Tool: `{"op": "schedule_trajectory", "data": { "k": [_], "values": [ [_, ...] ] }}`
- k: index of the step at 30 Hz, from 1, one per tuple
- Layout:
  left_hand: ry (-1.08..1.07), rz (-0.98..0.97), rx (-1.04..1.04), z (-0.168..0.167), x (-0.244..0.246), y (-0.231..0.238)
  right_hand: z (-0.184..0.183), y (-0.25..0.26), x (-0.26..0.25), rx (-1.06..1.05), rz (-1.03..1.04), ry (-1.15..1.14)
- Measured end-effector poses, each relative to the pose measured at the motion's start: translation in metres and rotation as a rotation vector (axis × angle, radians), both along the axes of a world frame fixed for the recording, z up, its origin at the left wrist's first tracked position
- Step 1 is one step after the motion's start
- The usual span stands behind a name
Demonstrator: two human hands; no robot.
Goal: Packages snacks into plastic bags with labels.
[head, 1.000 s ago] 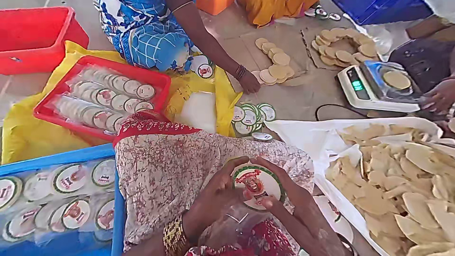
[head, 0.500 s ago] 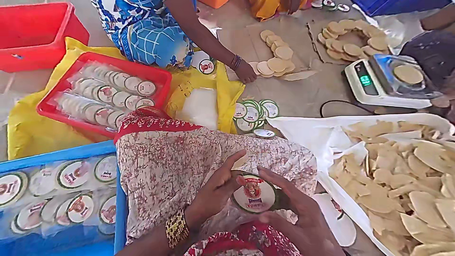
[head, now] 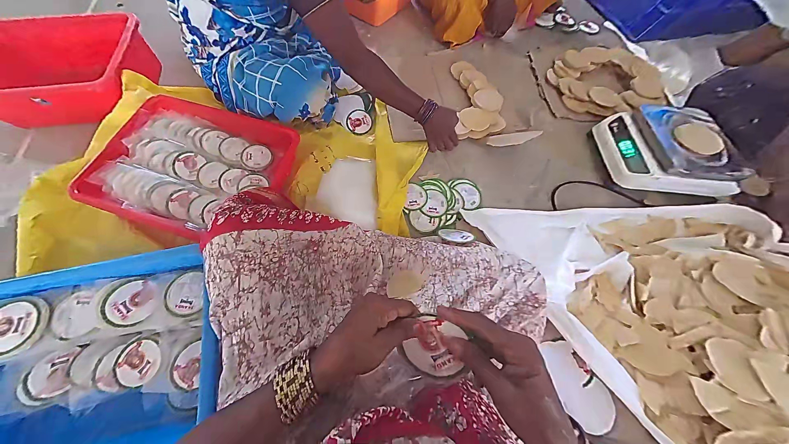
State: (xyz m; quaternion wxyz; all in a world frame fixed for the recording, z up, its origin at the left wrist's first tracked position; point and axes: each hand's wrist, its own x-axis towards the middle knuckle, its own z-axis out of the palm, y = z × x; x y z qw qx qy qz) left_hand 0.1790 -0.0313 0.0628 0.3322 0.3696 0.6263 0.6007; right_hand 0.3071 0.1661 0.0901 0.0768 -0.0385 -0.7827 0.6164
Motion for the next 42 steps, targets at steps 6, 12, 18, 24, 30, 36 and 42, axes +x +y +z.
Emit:
{"op": "schedule_trajectory", "data": {
  "k": [6,12,18,24,30,36,42],
  "values": [
    [-0.109,0.058,0.073,-0.005,0.005,0.008,-0.003,0.011,0.002,0.189,0.059,-0.015],
    [-0.261,0.251,0.218,-0.001,0.005,0.013,-0.007,-0.003,0.009,-0.06,-0.187,0.102],
    [-0.012,0.194,0.081,-0.003,0.011,0.014,-0.022,-0.011,0.005,0.109,-0.056,0.111],
    [-0.281,0.319,0.34,-0.003,0.007,0.012,-0.021,-0.005,0.0,0.187,-0.091,0.173],
    [0.246,0.373,0.328,0.009,0.002,0.009,0.01,0.006,0.002,0.391,-0.12,0.234],
    [0.003,0.365,0.361,0.012,0.003,0.012,0.026,0.005,-0.007,0.399,-0.143,0.225],
    [-0.559,0.049,0.227,-0.022,0.013,0.0,0.002,0.004,-0.01,-0.168,-0.198,0.08]
  ]
}}
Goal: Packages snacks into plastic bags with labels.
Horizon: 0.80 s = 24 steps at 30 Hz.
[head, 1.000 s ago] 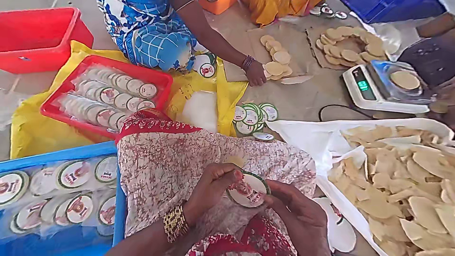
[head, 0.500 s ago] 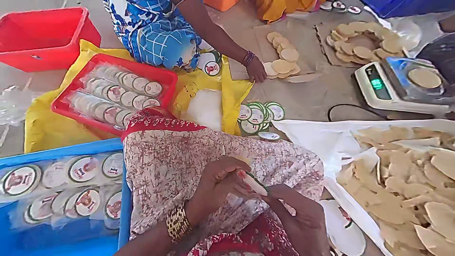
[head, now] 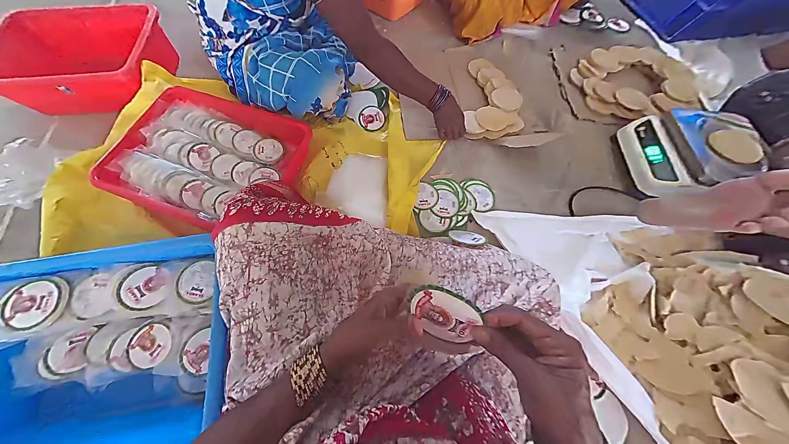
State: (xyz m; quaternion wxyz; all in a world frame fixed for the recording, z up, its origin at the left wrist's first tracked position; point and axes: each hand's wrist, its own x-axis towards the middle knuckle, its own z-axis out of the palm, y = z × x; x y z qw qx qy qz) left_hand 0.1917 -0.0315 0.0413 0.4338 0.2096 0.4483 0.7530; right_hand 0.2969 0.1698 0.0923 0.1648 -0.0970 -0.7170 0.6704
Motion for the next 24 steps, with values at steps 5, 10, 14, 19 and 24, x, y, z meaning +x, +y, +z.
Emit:
{"op": "schedule_trajectory", "data": {
  "k": [5,10,14,19,24],
  "values": [
    [-0.146,-0.189,0.014,-0.022,0.01,-0.006,-0.009,0.006,-0.001,0.008,0.057,-0.067],
    [-0.088,-0.19,0.084,-0.021,0.006,-0.005,-0.012,0.013,-0.006,0.265,0.113,-0.023],
    [-0.074,-0.176,0.064,-0.021,0.008,-0.007,-0.009,0.016,-0.005,0.409,0.177,-0.011],
    [-0.104,-0.183,0.03,-0.018,0.009,-0.008,-0.007,0.019,-0.003,0.35,0.245,0.012],
    [-0.11,-0.166,0.029,-0.019,0.009,-0.007,-0.012,0.016,0.001,0.35,0.38,-0.069]
  ]
}}
